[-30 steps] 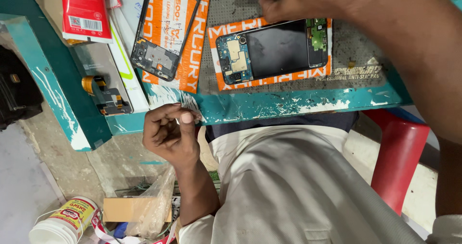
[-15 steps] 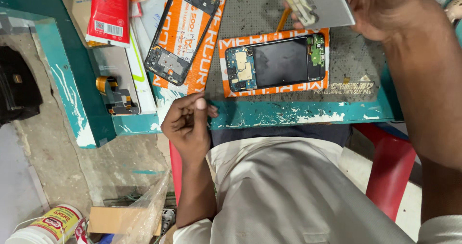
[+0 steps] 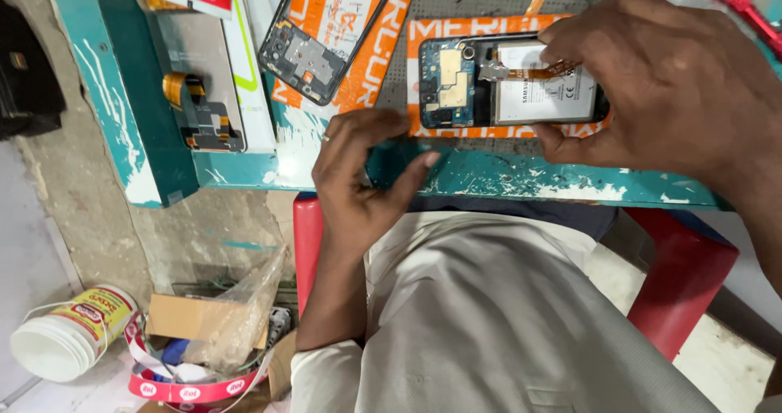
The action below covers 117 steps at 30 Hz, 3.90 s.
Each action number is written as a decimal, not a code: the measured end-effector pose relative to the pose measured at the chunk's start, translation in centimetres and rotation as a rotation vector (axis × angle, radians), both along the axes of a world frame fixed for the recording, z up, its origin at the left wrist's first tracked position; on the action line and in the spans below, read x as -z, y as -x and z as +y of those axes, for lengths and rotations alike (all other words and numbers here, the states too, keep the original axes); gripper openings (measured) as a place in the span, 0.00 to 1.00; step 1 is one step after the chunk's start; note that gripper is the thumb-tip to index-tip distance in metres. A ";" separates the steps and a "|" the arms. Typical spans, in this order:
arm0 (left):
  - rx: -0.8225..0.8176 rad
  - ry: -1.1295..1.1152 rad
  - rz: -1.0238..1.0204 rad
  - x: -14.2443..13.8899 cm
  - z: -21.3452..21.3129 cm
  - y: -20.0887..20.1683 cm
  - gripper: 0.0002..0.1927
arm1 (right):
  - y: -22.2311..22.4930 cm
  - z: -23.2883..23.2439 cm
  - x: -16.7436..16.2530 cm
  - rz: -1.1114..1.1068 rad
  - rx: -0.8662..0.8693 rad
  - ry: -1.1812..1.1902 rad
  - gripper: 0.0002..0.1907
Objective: The person works on a disassembled smartphone on a repair mat, pressing the display assembly in place, applying adhesive from a tube, using tweezers to position small components on the board, and fitting a battery into the phone body. They then apply liquid from a dark bottle onto the flex cable area and use a spudger tool on the board.
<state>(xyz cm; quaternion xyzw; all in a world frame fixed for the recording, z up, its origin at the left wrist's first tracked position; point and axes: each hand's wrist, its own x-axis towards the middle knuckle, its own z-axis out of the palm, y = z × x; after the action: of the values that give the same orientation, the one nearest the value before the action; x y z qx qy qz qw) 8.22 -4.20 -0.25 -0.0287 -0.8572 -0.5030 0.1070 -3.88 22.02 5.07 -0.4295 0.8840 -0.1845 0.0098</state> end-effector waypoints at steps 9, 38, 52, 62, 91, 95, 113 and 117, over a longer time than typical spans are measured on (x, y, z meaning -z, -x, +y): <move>0.082 0.093 0.013 0.7 1.3 1.2 0.19 | 0.4 -0.4 0.5 -0.034 -0.055 0.042 0.27; 0.070 0.135 0.011 1.1 1.5 1.0 0.17 | -1.0 1.6 1.0 -0.087 0.108 0.203 0.27; 0.496 0.573 0.192 -0.1 5.0 1.6 0.16 | -15.7 10.3 9.4 -0.184 0.713 0.905 0.18; 0.505 0.613 0.117 -0.3 5.2 1.5 0.19 | -12.8 6.0 6.4 -0.128 0.630 0.456 0.13; 0.557 0.831 0.011 0.2 6.1 2.2 0.43 | -10.5 3.7 6.9 -0.018 0.648 0.247 0.11; 0.557 0.783 -0.020 0.3 5.9 2.0 0.44 | -10.0 3.2 6.7 -0.017 0.632 0.273 0.13; 0.561 0.764 -0.010 -0.3 6.1 2.3 0.44 | -6.3 2.7 4.1 0.187 0.393 -0.093 0.30; 0.563 0.752 0.004 -0.3 6.0 2.4 0.44 | -5.9 2.6 3.9 0.211 0.380 -0.136 0.30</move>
<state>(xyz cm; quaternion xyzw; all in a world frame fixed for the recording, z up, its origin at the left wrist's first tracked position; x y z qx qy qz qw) 5.84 1.83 0.10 -0.2980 -0.9386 -0.1668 -0.0499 2.06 24.65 1.21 -0.2705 0.9555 -0.0770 -0.0888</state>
